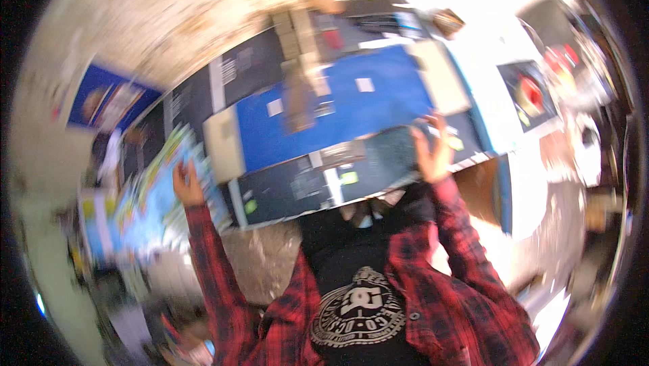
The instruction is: The person repeatedly places a booklet on a manual binding machine, aligns it, and presses the handle to bind the spine. They then remove the finished booklet and place it on a growing stack to the right. The process is repeated for multiple booklets throughout the clip.
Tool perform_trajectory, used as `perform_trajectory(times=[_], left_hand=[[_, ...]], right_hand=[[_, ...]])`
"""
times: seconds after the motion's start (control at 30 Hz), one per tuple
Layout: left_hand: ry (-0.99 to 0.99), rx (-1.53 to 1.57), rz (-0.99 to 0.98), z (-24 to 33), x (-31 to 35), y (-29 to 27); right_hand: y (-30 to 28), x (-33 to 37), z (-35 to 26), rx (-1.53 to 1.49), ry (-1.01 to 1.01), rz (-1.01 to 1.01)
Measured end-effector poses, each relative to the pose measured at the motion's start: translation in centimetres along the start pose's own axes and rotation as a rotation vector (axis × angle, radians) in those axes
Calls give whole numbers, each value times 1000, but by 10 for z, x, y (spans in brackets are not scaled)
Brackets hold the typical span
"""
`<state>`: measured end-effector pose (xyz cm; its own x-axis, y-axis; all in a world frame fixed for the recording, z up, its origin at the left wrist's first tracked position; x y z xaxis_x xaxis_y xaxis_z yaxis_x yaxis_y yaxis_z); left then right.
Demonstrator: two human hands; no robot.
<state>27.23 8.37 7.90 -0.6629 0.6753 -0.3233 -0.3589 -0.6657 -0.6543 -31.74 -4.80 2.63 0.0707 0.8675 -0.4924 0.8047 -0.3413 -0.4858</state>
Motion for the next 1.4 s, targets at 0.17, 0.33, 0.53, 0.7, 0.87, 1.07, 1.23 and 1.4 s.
perform_trajectory(times=[0.17, 0.33, 0.53, 0.7, 0.87, 1.07, 1.23, 1.4], left_hand=[[-227, 250, 31, 7, 147, 81], [-87, 82, 179, 33, 171, 102], [-129, -68, 170, 34, 170, 98], [-124, -117, 190, 32, 170, 99], [-124, -100, 184, 32, 171, 102], [-134, -92, 185, 38, 172, 101], [-134, -63, 207, 45, 173, 100], [-122, -12, 219, 46, 176, 95]], right_hand=[[-47, -26, -19, -51, 100, -14], [-107, -64, 80, 321, 136, 130], [-138, -120, 130, 694, 459, -173], [-137, -132, 131, 713, 484, -246], [-136, -137, 134, 718, 501, -262], [-131, -152, 133, 725, 616, -360], [-132, -158, 137, 663, 638, -379], [-128, -154, 141, 565, 644, -364]])
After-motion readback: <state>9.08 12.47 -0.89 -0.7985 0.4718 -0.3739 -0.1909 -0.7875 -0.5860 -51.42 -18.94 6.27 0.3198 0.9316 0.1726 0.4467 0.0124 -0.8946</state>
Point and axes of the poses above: each hand's wrist, its own x-axis away from the middle knuckle, its own y-axis out of the palm, z = x × y, the point moved 3 cm from there along -x, towards the middle knuckle, and after that the axes turned 6 degrees about -x, right-handed, at the moved point
